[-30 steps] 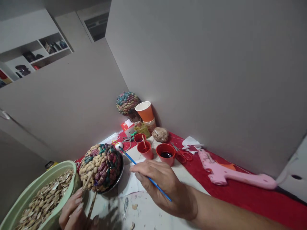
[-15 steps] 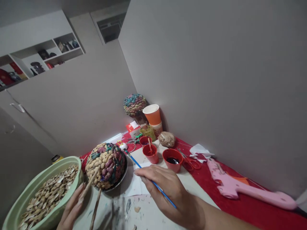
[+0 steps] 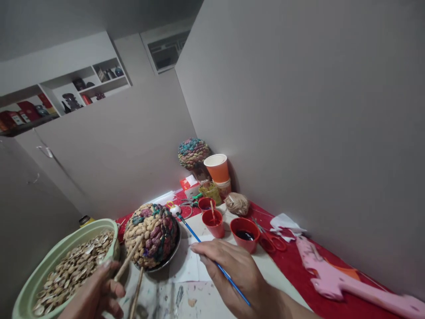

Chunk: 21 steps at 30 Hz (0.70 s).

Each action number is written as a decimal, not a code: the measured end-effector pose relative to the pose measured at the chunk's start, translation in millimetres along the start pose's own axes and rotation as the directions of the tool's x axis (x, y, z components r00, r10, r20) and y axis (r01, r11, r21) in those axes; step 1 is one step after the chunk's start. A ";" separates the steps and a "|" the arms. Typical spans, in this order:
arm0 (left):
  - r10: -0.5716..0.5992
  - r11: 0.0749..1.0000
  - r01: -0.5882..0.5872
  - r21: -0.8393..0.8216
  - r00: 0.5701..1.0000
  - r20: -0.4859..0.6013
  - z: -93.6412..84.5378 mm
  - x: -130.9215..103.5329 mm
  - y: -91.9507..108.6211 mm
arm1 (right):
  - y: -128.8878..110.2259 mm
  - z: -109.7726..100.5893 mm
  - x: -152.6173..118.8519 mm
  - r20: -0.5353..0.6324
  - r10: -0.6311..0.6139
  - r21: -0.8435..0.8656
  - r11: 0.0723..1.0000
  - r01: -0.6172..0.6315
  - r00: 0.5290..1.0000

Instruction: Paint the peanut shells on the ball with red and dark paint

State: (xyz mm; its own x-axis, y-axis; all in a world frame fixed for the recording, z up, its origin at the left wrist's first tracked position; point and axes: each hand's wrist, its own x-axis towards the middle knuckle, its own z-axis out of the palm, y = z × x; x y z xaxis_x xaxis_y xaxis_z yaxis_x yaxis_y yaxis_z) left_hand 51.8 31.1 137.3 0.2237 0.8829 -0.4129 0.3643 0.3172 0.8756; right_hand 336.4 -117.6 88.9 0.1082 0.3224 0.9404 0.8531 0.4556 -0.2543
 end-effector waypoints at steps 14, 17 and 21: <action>-0.235 0.971 0.240 0.023 0.925 0.298 36.2 -4.6 16.0 | -2.0 -5.0 -5.2 -0.032 -0.009 -0.025 1.000 0.008 0.999; -0.225 0.970 0.242 -0.007 0.909 0.350 39.7 -3.9 15.7 | -2.9 -5.8 -4.5 0.007 0.004 -0.009 1.000 -0.004 1.000; -0.220 0.959 0.269 -0.084 0.902 0.373 41.8 -2.6 11.6 | -6.0 -10.0 0.0 0.072 0.029 0.016 0.999 -0.030 0.997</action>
State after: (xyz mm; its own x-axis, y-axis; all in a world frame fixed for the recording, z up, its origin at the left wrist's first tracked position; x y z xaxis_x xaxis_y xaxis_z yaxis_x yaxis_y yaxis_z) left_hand 93.3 18.0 138.1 0.4583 0.5971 -0.6584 0.3336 0.5710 0.7501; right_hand 336.4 -128.6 92.7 0.0960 0.3943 0.9139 0.8414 0.4584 -0.2862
